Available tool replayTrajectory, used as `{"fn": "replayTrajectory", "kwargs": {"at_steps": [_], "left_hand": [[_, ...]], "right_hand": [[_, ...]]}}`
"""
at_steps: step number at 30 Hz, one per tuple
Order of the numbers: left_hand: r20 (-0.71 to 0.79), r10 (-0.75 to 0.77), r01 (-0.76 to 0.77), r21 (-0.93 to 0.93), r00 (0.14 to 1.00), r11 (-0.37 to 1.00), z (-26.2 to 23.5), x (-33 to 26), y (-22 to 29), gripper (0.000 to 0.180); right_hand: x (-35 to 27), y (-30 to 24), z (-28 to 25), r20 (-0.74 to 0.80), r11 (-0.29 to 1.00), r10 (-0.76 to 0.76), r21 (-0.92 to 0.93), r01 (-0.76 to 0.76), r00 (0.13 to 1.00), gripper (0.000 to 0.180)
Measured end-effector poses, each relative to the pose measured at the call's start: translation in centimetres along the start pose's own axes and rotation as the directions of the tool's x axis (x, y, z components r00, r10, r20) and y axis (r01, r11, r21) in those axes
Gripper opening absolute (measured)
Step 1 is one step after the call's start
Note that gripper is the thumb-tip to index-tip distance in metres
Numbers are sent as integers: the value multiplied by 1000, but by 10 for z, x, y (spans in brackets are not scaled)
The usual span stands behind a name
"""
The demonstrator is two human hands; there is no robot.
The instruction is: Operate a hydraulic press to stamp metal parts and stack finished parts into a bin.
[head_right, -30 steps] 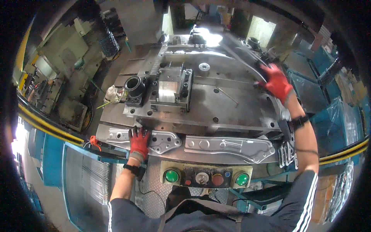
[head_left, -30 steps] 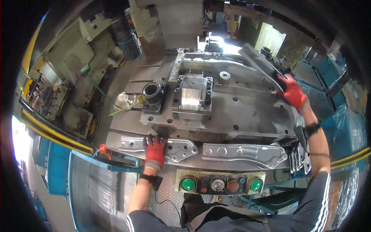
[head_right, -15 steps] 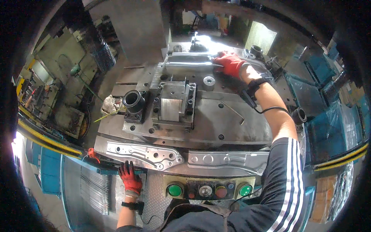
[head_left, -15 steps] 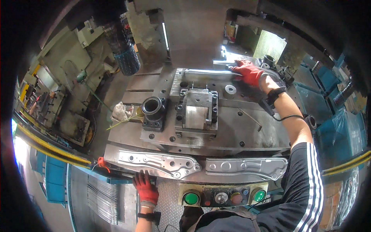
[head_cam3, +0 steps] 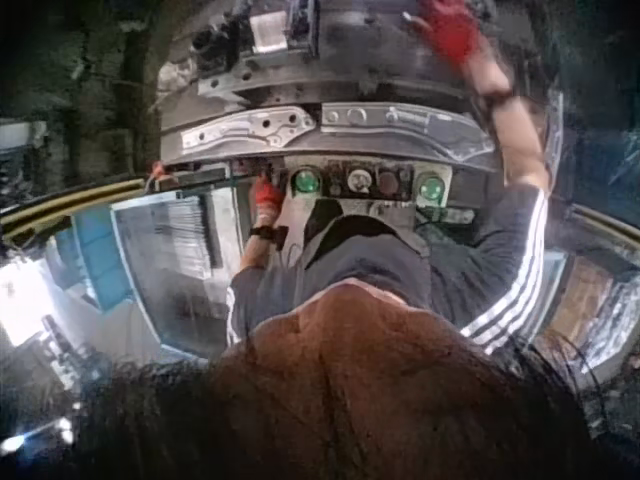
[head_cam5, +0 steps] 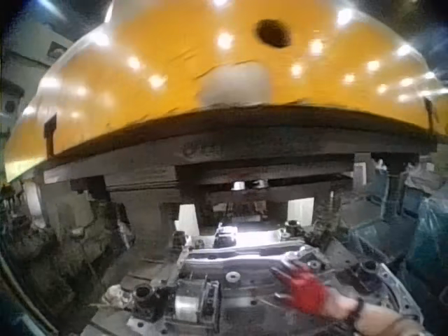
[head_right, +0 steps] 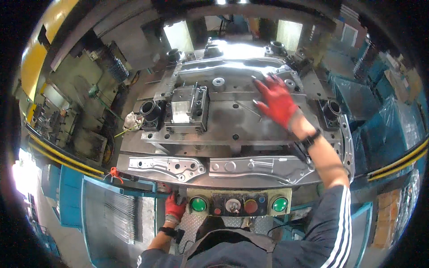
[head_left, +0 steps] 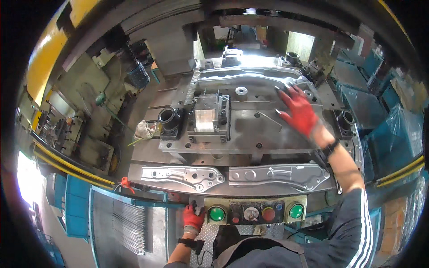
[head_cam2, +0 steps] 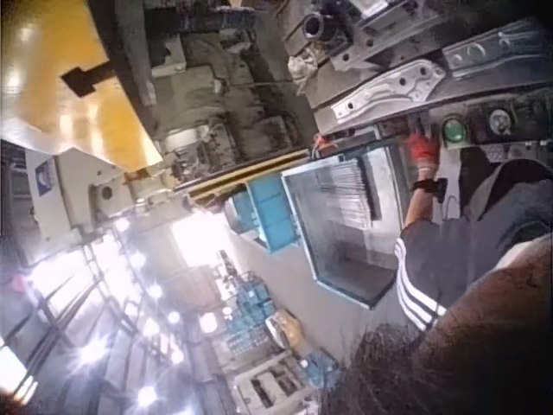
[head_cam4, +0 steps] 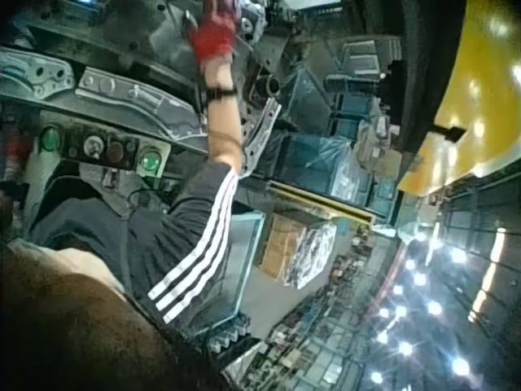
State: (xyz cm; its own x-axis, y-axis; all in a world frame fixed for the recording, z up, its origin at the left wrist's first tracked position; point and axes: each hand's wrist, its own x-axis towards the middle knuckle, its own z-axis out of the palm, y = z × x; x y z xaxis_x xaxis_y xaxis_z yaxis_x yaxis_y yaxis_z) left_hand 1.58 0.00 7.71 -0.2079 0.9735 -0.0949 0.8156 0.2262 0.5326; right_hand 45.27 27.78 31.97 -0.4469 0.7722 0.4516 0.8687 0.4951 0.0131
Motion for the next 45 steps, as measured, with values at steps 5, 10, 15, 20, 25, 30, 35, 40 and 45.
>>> {"fn": "replayTrajectory", "kwargs": {"at_steps": [5,10,15,20,25,30,35,40,45], "left_hand": [[232,-149,267,-656,961,706,104,-21,-90,85],[293,-72,261,-682,953,684,109,-3,-70,76],[259,-124,247,-523,958,816,76,-9,-24,69],[283,-167,318,-657,944,683,89,-8,-22,72],[171,-167,231,-501,971,834,107,-3,-61,77],[181,-135,211,-513,974,832,108,-3,-62,87],[173,-168,236,-535,970,811,127,3,-85,99],[116,-123,165,-500,986,850,119,-1,-75,94],[175,-99,182,-566,980,804,114,-2,-61,92]], "right_hand": [[-214,-26,-17,-115,807,512,403,-431,851,66],[-443,-15,125,476,-70,794,690,-720,379,69],[-445,-74,157,549,29,621,698,-716,560,88],[-418,-79,119,569,275,692,362,-891,445,104],[-416,-75,126,598,370,673,238,-898,436,110],[-403,-87,106,567,322,719,240,-916,401,107],[-410,-88,113,536,356,726,243,-902,431,103],[-427,-81,134,474,438,718,263,-860,511,100],[-423,-82,124,532,389,720,222,-894,446,98]]}}
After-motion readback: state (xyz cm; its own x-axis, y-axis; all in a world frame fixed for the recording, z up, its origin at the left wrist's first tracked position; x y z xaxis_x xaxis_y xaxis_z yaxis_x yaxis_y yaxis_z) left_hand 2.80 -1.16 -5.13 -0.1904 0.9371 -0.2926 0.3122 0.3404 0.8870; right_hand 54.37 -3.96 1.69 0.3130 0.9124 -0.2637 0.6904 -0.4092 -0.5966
